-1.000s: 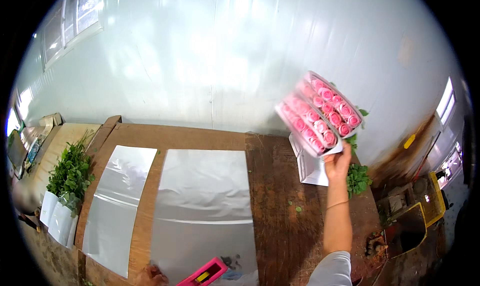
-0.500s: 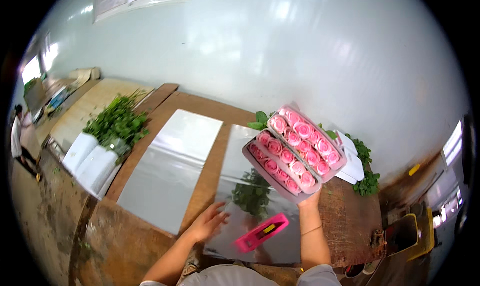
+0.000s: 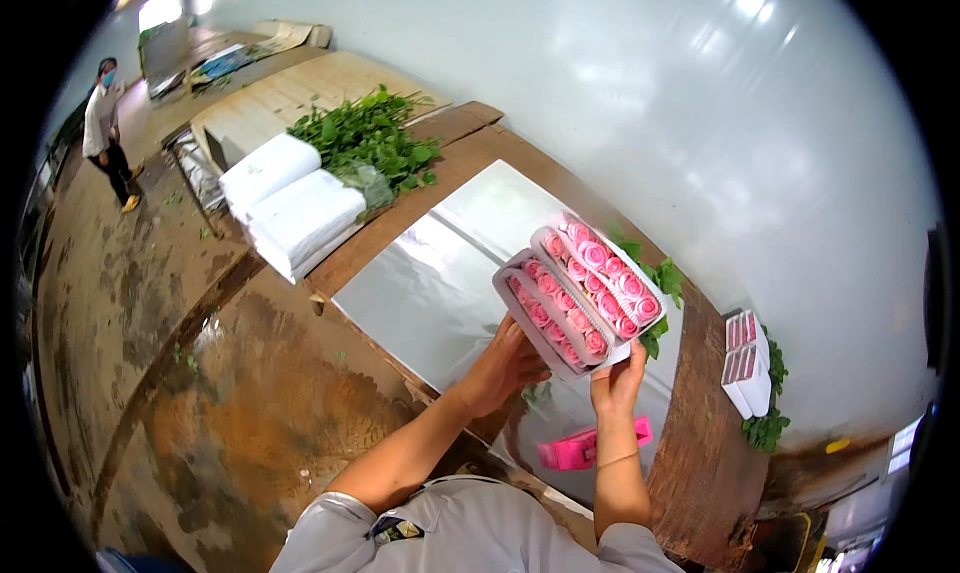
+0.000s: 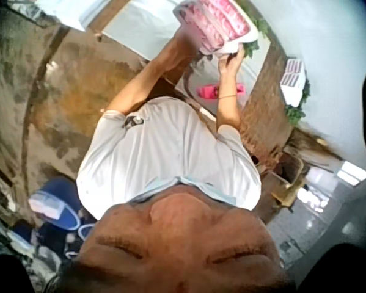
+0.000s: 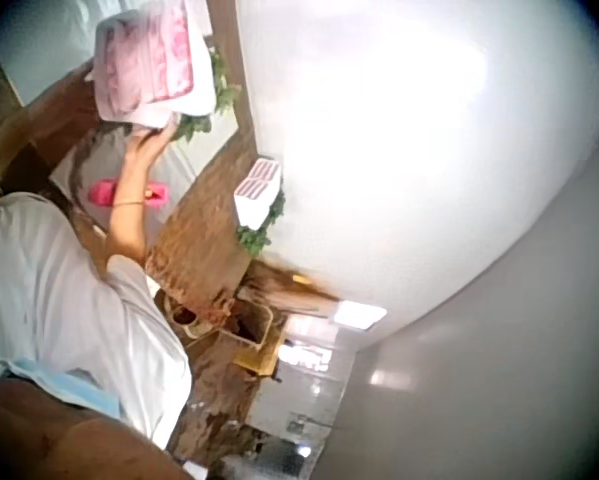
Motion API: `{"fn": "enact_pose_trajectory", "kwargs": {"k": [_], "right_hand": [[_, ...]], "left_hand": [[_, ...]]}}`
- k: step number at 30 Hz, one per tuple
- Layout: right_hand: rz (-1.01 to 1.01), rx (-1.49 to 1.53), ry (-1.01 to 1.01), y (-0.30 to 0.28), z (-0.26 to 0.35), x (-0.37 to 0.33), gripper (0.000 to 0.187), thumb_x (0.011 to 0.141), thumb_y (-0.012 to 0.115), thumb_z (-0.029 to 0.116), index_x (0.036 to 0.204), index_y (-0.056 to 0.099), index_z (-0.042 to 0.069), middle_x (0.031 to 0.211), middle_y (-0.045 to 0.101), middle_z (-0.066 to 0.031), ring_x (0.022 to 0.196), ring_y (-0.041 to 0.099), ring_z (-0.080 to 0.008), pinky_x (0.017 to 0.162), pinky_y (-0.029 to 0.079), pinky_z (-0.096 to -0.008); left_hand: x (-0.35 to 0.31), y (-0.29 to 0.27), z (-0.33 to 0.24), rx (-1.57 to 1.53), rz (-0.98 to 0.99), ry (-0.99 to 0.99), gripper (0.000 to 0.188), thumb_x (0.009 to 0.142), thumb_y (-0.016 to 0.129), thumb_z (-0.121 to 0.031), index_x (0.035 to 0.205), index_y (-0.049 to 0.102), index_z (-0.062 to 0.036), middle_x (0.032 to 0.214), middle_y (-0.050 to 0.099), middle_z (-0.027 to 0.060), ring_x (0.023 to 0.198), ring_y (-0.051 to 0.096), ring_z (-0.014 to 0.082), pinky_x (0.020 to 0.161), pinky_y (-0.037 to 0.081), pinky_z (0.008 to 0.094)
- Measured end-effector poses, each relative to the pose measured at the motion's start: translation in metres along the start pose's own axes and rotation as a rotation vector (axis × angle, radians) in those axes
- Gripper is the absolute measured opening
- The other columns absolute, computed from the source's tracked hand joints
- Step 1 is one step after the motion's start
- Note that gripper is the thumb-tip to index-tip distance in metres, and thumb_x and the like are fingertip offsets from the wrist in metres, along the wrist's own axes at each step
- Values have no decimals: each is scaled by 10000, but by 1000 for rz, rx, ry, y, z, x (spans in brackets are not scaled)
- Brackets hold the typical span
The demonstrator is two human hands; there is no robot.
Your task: The person wraps bunches of green leafy plants in white paper and clear plastic film on a wooden table. They use a pink tape dispenser to seal the packages and place the finished bundles into a blue bucket.
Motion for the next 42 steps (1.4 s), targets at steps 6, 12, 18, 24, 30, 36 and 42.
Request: {"fn": "enact_pose_trajectory", "kwargs": {"k": [6, 12, 18, 24, 30, 36, 42], "right_hand": [[78, -73, 175, 22, -4, -1, 390, 931, 563, 438, 1144, 566, 111, 1051, 640, -12, 795, 606, -90, 672, 527, -250], [113, -382, 319, 9, 7, -5, 461, 926, 454, 615, 930, 561, 167, 721, 559, 34, 655, 574, -116, 567, 472, -255], [215, -630, 320, -47, 47, 31, 526, 944, 468, 568, 993, 596, 60, 715, 597, -46, 567, 592, -166, 443, 455, -272], [-246, -507, 223, -141, 86, 96, 425, 918, 560, 517, 1048, 567, 113, 821, 561, -16, 703, 595, -163, 617, 507, -333], [106, -143, 234, -74, 46, 60, 587, 936, 381, 573, 1362, 454, 176, 1316, 532, -68, 1212, 514, -269, 926, 480, -431], [287, 107, -29, -41, 78, 56, 533, 988, 397, 460, 1402, 369, 126, 1412, 432, -91, 1260, 465, -271, 1013, 445, -430], [213, 120, -194, -89, 91, 63, 540, 987, 386, 455, 1407, 334, 120, 1427, 401, -107, 1259, 454, -294, 1033, 428, -442]], "left_hand": [[10, 6, -10, -109, -23, 64, 744, 942, 516, -496, 1502, 58, -318, 1379, 428, 55, 1112, 545, 217, 935, 453, 394], [17, 13, -14, -63, -73, 119, 735, 951, 528, -389, 1506, 56, -288, 1377, 442, 67, 1101, 586, 244, 907, 488, 384], [20, 40, -24, -41, -108, 169, 766, 934, 561, -305, 1508, 55, -267, 1386, 435, 74, 1131, 575, 233, 928, 492, 392], [27, 62, -20, -62, -159, 167, 922, 882, 662, -219, 1516, 0, -317, 1300, 430, 106, 1060, 585, 205, 906, 503, 342], [36, 98, -18, -46, -121, 224, 997, 853, 672, -132, 1520, -51, -292, 1370, 353, 151, 1106, 555, 212, 915, 508, 343], [49, 143, 3, 140, 64, 266, 1065, 846, 643, -8, 1508, -141, -295, 1419, 293, 154, 1187, 529, 245, 870, 507, 347], [49, 158, 27, 226, 188, 180, 1065, 839, 602, 54, 1504, -158, -283, 1446, 282, 101, 1184, 532, 249, 842, 505, 337]]}}
Point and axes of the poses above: each hand's wrist, its own x-axis towards the middle knuckle, its own y-axis out of the palm, z = x × y, the point moved 9 cm from there along x, towards the middle knuckle
